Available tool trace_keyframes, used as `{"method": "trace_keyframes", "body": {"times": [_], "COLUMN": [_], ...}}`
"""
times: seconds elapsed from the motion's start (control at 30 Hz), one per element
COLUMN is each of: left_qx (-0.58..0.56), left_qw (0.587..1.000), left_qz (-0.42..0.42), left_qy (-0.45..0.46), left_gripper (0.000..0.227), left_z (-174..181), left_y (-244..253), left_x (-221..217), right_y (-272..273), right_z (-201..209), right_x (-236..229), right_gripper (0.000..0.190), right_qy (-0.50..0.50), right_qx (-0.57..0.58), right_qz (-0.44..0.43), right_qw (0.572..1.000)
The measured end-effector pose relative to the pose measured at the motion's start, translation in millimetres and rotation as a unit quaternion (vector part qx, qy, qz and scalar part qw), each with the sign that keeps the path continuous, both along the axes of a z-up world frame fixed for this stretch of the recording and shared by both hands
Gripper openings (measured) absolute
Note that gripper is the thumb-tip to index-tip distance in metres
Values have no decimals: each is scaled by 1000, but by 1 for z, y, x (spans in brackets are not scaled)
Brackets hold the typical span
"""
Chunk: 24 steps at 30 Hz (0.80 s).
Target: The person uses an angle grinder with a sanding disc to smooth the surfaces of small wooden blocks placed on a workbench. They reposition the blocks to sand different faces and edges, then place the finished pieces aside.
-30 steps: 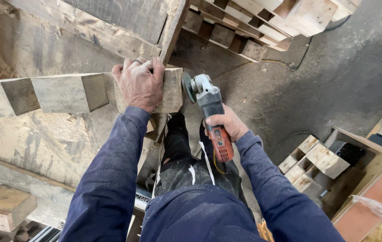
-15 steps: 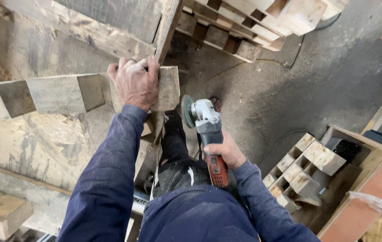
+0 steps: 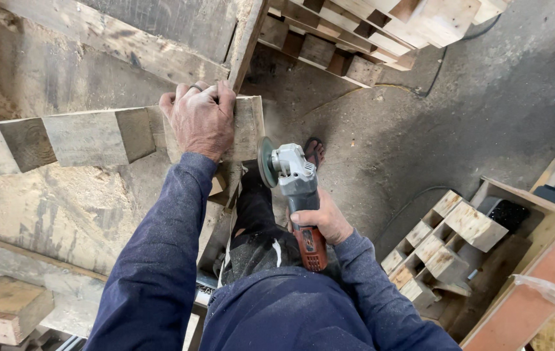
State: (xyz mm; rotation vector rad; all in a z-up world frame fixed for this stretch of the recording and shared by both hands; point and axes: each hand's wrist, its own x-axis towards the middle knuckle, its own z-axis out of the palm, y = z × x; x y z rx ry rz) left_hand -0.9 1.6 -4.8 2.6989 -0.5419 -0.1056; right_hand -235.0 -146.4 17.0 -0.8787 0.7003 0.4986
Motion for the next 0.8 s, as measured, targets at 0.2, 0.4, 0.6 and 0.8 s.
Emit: {"method": "trace_keyframes", "body": {"times": [0.2,0.4,0.6,0.8], "left_qx": [5,1,-135,-298], "left_qw": [1000,1000,989,943], "left_qz": [-3,9,40,-133], "left_qy": [15,3,-35,-68], "left_gripper": [41,41,19,36], "left_z": [0,1,0,30], "left_y": [-1,0,3,27], "left_x": [2,-3,-5,-52], "right_y": [-5,-11,-22,-25], "right_z": [-33,-53,-33,-7], "right_x": [4,2,-9,10], "right_gripper": [55,51,48,42], "right_qy": [16,79,24,-16], "right_qx": [11,-41,-39,-37], "right_qz": [-13,-29,-89,-163], "right_qw": [1000,996,995,986]}}
